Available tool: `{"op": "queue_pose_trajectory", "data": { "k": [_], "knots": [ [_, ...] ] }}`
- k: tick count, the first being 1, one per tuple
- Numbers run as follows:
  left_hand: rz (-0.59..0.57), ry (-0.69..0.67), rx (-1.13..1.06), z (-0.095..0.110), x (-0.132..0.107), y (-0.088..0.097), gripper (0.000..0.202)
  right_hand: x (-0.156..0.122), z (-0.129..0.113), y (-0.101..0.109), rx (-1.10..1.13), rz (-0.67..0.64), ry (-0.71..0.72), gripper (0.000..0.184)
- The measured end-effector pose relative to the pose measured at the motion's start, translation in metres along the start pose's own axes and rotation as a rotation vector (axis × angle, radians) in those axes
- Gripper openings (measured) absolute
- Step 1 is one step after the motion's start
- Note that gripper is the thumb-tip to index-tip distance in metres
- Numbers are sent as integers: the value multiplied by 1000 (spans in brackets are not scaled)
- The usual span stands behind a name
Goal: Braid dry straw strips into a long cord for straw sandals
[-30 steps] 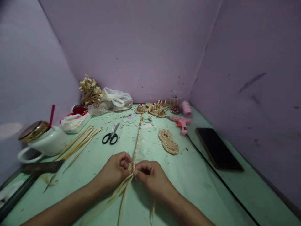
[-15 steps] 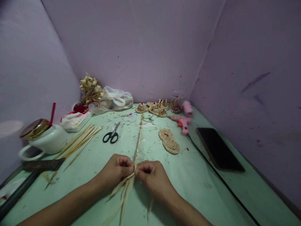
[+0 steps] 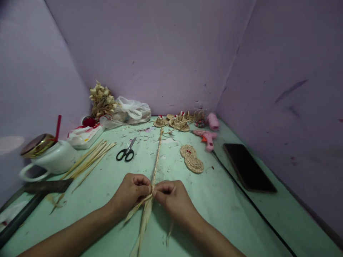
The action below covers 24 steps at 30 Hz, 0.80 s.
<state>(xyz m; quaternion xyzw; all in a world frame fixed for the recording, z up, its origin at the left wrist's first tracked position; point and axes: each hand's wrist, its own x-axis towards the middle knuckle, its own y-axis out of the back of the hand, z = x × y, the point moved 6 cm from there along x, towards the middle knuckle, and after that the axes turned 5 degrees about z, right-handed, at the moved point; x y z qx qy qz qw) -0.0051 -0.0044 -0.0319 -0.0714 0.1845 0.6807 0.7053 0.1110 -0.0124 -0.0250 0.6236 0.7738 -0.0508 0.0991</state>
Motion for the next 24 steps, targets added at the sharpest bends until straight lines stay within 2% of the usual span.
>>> {"op": "queue_pose_trajectory", "data": {
  "k": [5, 8, 18, 21, 24],
  "knots": [
    [175, -135, 190, 6, -9, 1, 6, -1, 0, 1, -13, 53, 28, 14],
    [236, -157, 210, 7, -13, 1, 8, -2, 0, 1, -17, 62, 50, 16],
    [143, 80, -75, 2, -5, 1, 8, -6, -3, -4, 102, -11, -7, 21],
    [108, 104, -86, 3, -5, 1, 9, -6, -2, -5, 112, -20, -15, 19],
    [15, 113, 0, 3, -2, 1, 7, -4, 1, -2, 21, 16, -24, 18]
  ]
}}
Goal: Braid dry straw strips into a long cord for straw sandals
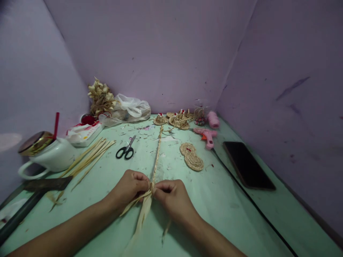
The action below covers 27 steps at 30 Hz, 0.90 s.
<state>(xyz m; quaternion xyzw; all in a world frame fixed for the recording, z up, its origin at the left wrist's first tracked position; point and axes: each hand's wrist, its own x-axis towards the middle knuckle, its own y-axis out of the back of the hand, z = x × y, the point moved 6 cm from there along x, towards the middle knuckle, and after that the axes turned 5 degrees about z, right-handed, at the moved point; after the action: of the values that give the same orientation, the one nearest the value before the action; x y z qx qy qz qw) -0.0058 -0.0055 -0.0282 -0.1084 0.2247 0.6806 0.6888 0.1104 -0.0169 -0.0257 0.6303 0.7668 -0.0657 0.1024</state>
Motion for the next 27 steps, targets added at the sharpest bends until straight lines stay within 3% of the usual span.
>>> {"op": "queue_pose_trajectory", "data": {
  "k": [5, 9, 13, 16, 19, 21, 23, 25, 27],
  "knots": [
    [-135, -61, 195, 3, 3, 3, 4, 2, 0, 2, -86, -2, 71, 15],
    [-248, -201, 296, 10, 3, 0, 11, 3, -2, 2, -96, -9, 132, 14],
    [-182, -248, 365, 13, 4, -1, 15, 3, -2, 2, -89, 13, 160, 15],
    [-103, -190, 309, 9, 6, -2, 14, 3, -1, 3, -38, 34, 126, 15],
    [-100, -113, 229, 4, 9, 0, 12, 3, 0, 4, 12, 44, 87, 12],
    [-55, -128, 254, 8, 14, 13, 12, 3, 0, 5, 34, 64, 67, 11],
    [50, -211, 346, 19, 20, 37, 13, 3, 1, 7, 47, 89, 44, 10],
    [166, -276, 421, 32, 29, 69, 11, 3, 1, 7, 52, 89, 27, 12],
    [339, -244, 372, 40, 40, 112, 9, 3, 1, 6, 48, 72, 20, 14]
  ]
}}
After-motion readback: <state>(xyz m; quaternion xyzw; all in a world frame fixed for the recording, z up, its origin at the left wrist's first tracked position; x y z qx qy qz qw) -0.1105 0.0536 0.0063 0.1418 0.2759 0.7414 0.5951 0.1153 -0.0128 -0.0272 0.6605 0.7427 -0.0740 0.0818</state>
